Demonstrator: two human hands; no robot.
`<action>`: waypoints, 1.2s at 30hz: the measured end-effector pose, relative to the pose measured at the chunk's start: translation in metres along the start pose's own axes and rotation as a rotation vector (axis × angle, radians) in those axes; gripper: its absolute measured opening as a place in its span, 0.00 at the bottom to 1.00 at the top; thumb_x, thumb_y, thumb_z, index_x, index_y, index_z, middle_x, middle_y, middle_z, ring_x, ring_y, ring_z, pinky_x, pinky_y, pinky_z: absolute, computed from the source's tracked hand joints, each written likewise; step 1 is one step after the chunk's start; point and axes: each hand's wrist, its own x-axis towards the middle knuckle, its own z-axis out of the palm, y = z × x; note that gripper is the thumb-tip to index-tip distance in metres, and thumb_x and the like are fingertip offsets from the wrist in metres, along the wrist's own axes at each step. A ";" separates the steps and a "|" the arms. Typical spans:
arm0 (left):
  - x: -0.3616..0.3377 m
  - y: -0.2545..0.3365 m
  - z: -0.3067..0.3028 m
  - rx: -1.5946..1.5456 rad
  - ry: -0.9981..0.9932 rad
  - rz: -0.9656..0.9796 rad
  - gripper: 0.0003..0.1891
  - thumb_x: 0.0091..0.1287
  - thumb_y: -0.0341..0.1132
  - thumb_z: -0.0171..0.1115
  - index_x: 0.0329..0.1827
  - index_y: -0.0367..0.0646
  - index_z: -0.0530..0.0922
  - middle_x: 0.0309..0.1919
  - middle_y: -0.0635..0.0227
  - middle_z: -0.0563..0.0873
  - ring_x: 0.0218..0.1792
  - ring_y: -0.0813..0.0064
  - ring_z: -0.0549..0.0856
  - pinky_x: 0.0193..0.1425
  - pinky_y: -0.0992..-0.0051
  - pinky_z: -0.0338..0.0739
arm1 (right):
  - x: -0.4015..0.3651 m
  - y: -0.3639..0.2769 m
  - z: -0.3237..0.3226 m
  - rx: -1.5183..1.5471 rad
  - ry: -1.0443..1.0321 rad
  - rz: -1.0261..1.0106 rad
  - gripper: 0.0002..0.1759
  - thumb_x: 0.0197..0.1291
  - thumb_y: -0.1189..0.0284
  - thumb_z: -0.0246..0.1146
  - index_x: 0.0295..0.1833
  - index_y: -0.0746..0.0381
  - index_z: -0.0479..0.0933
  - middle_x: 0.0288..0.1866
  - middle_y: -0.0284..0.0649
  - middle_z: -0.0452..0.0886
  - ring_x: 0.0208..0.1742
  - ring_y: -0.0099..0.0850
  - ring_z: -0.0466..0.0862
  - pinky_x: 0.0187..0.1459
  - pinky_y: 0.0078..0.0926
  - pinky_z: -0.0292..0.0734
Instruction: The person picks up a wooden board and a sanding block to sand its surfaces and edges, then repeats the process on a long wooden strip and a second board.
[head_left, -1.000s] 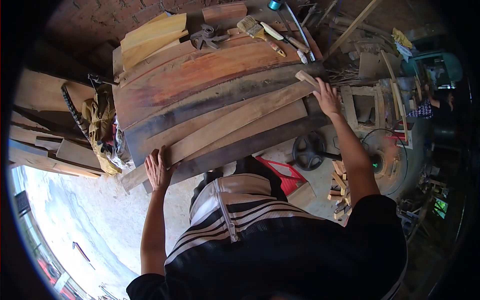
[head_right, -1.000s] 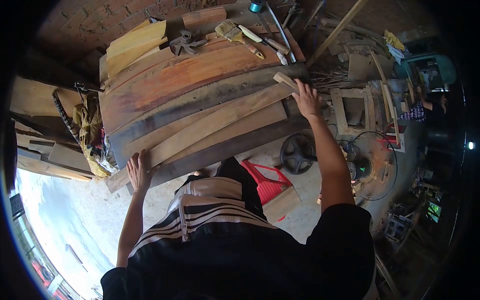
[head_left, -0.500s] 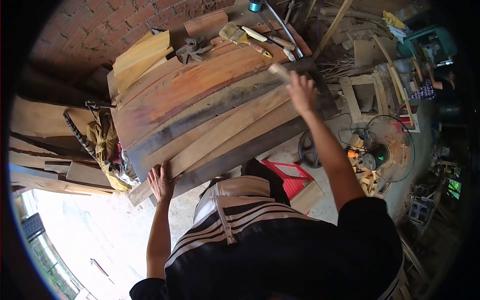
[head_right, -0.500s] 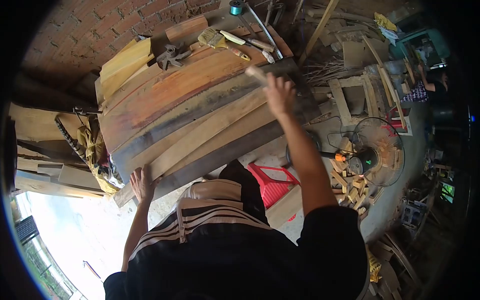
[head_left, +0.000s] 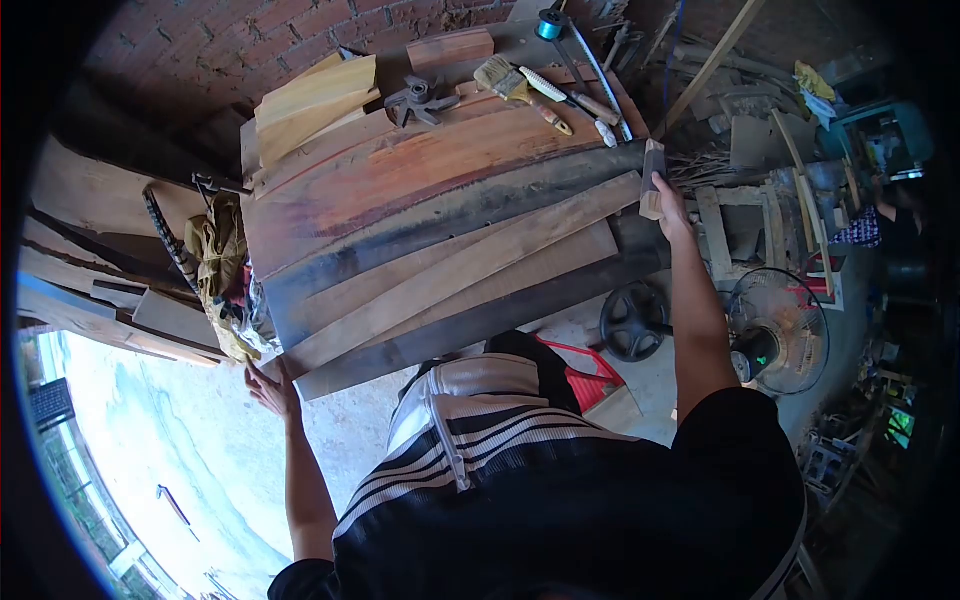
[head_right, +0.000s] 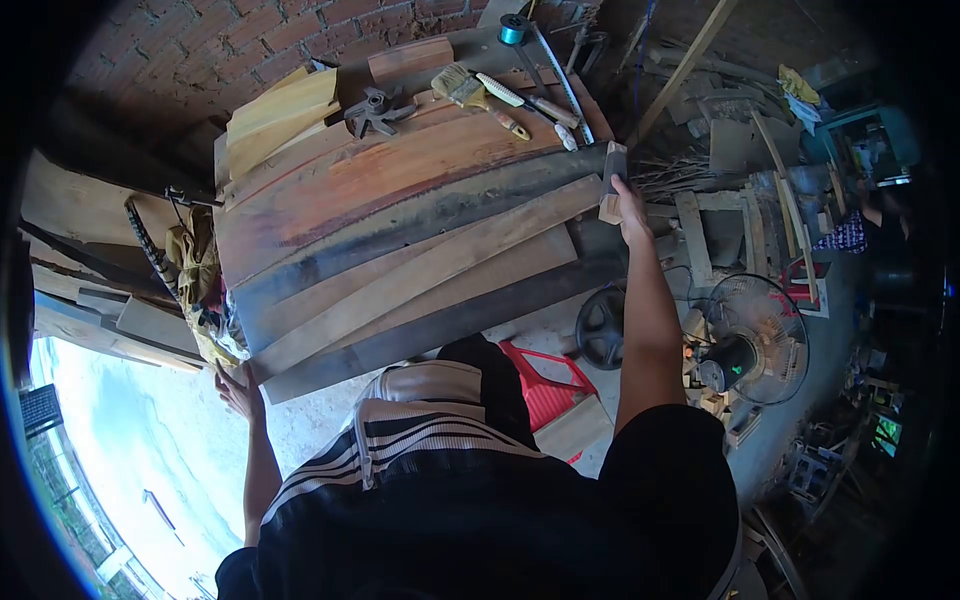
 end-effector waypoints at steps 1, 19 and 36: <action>0.004 0.003 -0.003 0.068 0.027 -0.045 0.43 0.68 0.69 0.57 0.83 0.63 0.59 0.74 0.61 0.68 0.66 0.48 0.72 0.68 0.47 0.67 | 0.004 0.004 -0.001 0.046 0.005 0.064 0.32 0.66 0.51 0.68 0.68 0.59 0.74 0.55 0.38 0.83 0.53 0.31 0.84 0.57 0.33 0.77; 0.100 -0.027 -0.066 0.079 -0.788 -0.138 0.45 0.71 0.73 0.46 0.41 0.30 0.86 0.19 0.51 0.84 0.15 0.63 0.85 0.14 0.64 0.80 | -0.029 -0.036 -0.027 -0.527 0.202 -0.146 0.41 0.70 0.42 0.58 0.74 0.64 0.70 0.70 0.49 0.77 0.71 0.41 0.76 0.69 0.34 0.68; 0.112 -0.007 -0.022 0.120 -0.795 -0.043 0.47 0.73 0.74 0.37 0.39 0.31 0.84 0.25 0.47 0.85 0.20 0.55 0.86 0.20 0.58 0.83 | -0.066 -0.006 -0.029 -0.372 0.087 -0.143 0.41 0.69 0.45 0.62 0.75 0.64 0.66 0.72 0.51 0.74 0.75 0.42 0.71 0.72 0.34 0.63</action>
